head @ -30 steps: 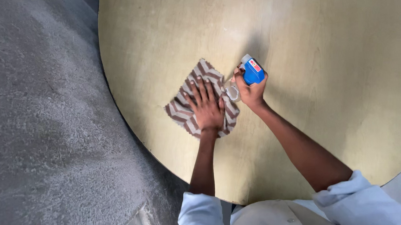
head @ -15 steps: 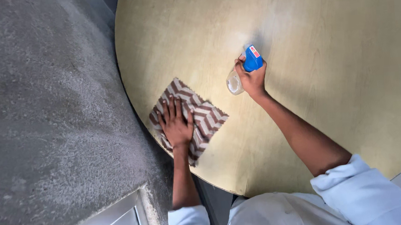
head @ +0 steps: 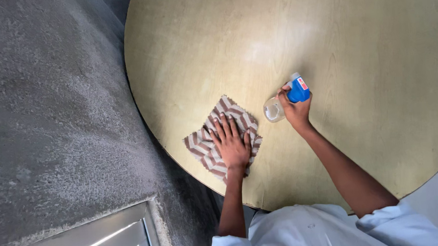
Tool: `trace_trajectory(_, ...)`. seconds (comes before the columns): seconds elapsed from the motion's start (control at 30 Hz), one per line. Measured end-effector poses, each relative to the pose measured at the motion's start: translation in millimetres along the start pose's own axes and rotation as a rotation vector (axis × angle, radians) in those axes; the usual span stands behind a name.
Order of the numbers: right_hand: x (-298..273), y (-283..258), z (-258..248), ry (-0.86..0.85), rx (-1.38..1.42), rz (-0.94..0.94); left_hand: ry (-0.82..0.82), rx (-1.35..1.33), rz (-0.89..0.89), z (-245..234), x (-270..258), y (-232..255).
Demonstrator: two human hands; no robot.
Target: The person wipes a large round wooden table with a striped cloth while holding a blue spray bottle. They repeatedly spray the surface and wipe in circular and back-and-forth motions across the table.
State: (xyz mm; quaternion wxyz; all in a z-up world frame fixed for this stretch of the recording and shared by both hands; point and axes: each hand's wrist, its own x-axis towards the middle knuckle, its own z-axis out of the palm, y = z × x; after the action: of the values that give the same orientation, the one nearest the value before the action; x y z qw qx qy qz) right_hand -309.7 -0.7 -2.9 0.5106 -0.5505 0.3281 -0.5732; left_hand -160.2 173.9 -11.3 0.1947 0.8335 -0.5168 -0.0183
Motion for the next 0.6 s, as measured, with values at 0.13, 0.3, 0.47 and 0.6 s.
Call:
trace_trajectory(0.13, -5, -18, -28, 0.068, -0.035, -0.002, -0.092, 0.066, 0.080, 0, -17, -10)
trace_trajectory(0.3, -15, -28, -65, 0.114, -0.130, -0.015, -0.014, 0.203, 0.061, -18, -13, -94)
trace_trajectory(0.47, -19, -34, -90, 0.083, -0.178, -0.004, 0.045, 0.206, -0.156, -18, -7, -120)
trace_trajectory(0.6, -20, -34, -87, 0.101, -0.164, 0.000, 0.156, 0.311, -0.221, 13, 2, -83)
